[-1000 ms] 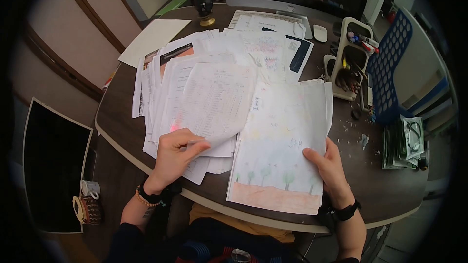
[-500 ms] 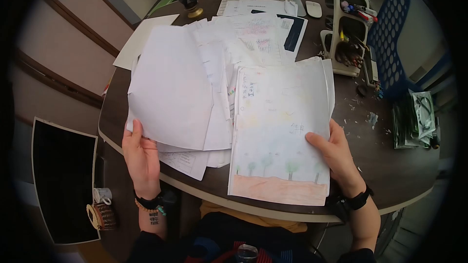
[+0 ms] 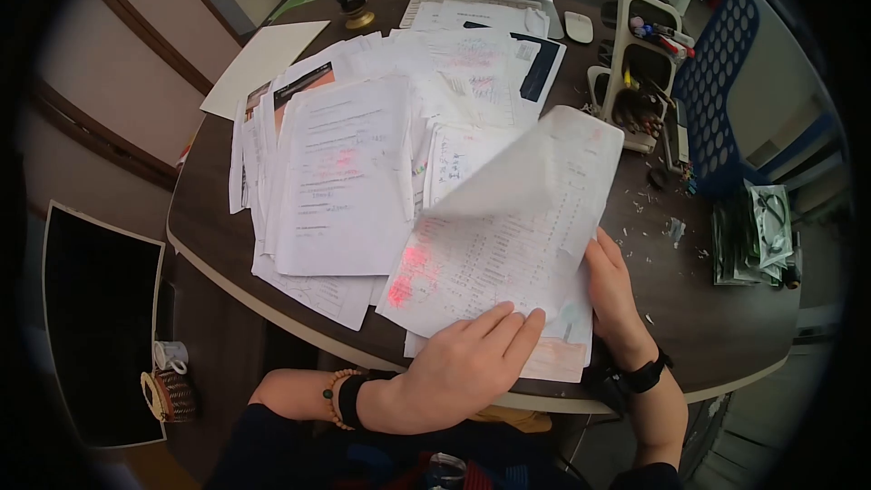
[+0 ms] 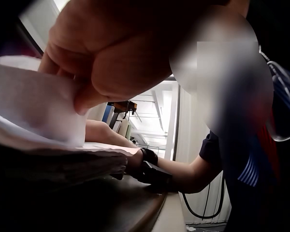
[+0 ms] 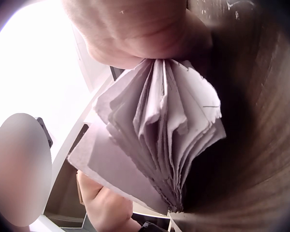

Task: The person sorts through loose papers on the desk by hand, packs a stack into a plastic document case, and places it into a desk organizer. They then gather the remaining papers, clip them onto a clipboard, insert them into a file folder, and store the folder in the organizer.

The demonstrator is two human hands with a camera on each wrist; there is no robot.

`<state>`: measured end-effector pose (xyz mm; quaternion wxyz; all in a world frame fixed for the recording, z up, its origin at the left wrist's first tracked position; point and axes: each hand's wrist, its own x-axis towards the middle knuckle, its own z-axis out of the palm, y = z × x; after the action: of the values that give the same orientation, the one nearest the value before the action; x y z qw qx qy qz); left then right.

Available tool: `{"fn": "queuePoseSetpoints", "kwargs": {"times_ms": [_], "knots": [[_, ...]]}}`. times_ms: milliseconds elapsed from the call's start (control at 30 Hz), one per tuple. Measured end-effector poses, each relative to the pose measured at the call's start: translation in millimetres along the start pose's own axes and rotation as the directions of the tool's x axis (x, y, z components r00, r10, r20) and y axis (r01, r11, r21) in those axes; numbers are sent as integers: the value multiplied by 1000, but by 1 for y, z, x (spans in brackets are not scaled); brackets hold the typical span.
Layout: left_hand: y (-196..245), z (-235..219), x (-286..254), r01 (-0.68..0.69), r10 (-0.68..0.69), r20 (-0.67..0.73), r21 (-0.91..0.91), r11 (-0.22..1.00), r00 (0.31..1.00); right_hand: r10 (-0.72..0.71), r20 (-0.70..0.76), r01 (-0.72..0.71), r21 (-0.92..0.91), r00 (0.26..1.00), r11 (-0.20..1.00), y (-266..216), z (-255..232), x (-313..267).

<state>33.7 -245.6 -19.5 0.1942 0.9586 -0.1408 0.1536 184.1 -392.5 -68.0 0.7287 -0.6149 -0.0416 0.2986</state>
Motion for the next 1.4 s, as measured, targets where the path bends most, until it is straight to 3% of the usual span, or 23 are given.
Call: {"fn": "queuePoseSetpoints", "kwargs": {"times_ms": [100,167,200,267,367,467,533,567,633,700,767,867,1333,1400], "knots": [[3,6,1,9,-9,37,23,1000,999,1,-4,-1,38,1000,999,-4,5,1],[4,7,2,-5,3,40,33,999,999,75,-10,-71,213,997,974,-13,14,-2],[4,8,3,-4,3,44,25,1000,999,73,-22,-67,211,997,975,-13,13,-2],[6,11,5,-6,5,47,8,1000,999,-6,89,10,-48,996,999,-13,9,-3],[10,15,7,-25,25,-3,-92,995,1000,-33,151,54,-135,988,989,-18,14,-7],[11,12,8,-71,75,23,-139,988,997,-42,143,54,-86,989,995,-15,13,-5],[4,-2,9,-112,153,64,-422,900,986,-37,142,46,-64,989,997,-13,12,-5],[-2,-13,9,-114,157,68,-426,898,985,-35,147,41,-39,989,998,-12,12,-5],[-19,-37,3,17,24,110,-357,934,994,-18,148,26,-50,989,998,-15,12,-6],[-46,-51,-6,118,-107,98,-119,986,989,-4,139,12,-58,990,998,-16,10,-6],[-67,-61,-15,302,-302,84,18,953,950,8,177,6,-79,984,997,-15,7,-6],[-88,-65,-29,401,-410,23,165,901,912,-38,212,52,-60,977,997,-14,4,-4],[-106,-69,-41,490,-485,72,-60,870,871,-306,231,272,168,924,948,-21,1,-15],[-104,-69,-38,630,-619,119,-182,755,776,-315,241,279,170,918,945,-21,0,-16]]}}
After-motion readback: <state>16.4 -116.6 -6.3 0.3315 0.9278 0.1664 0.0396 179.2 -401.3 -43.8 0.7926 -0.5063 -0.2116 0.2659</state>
